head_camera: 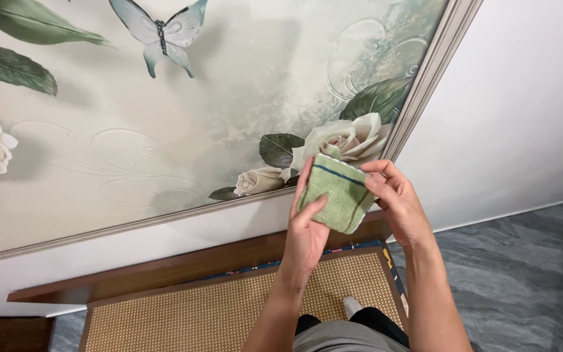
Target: Cleaning a large wall-mounted painting and a headboard with a cloth.
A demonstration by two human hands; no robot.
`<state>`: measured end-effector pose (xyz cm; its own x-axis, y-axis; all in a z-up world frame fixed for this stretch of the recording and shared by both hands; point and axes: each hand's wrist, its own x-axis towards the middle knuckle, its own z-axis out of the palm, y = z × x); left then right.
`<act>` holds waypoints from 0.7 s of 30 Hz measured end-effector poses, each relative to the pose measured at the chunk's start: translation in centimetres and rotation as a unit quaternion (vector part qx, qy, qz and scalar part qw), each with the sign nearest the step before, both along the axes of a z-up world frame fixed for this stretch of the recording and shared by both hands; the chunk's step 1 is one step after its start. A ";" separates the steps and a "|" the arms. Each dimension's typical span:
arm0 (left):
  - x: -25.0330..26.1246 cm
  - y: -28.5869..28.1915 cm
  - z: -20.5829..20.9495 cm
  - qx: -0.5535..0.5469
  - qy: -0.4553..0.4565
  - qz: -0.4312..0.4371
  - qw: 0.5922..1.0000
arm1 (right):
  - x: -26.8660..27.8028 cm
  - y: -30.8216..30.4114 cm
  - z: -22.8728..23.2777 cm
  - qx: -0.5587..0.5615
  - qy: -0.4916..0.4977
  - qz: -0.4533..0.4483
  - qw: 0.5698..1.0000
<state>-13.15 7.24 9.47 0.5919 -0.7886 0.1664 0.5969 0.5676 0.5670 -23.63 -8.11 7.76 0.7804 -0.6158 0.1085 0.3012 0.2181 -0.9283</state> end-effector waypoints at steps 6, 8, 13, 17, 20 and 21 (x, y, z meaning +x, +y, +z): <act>-0.7 0.4 0.5 0.024 -0.035 -0.051 0.998 | 0.1 1.6 2.4 -0.079 0.064 -0.011 0.995; -0.8 0.2 0.4 0.018 -0.020 -0.053 0.998 | 0.0 1.3 1.2 -0.100 0.044 -0.035 0.993; -0.9 -0.3 -0.3 0.004 -0.001 -0.034 0.999 | 0.1 0.6 -0.2 -0.089 -0.018 -0.102 0.991; -1.1 0.1 0.4 0.006 -0.035 -0.041 0.999 | 0.4 1.3 1.7 -0.070 -0.017 -0.121 0.990; -0.4 0.8 1.2 0.021 -0.056 -0.074 0.995 | -0.1 1.7 4.3 -0.038 -0.008 -0.097 0.995; -0.1 1.1 1.6 0.027 -0.069 -0.094 0.993 | -0.4 1.8 5.3 -0.003 0.017 -0.082 0.996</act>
<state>-13.25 8.30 11.06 0.4071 -0.8932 0.1911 0.6041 0.4202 0.6772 -23.98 -6.32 13.05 0.6725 -0.7348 0.0883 0.3011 0.1626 -0.9396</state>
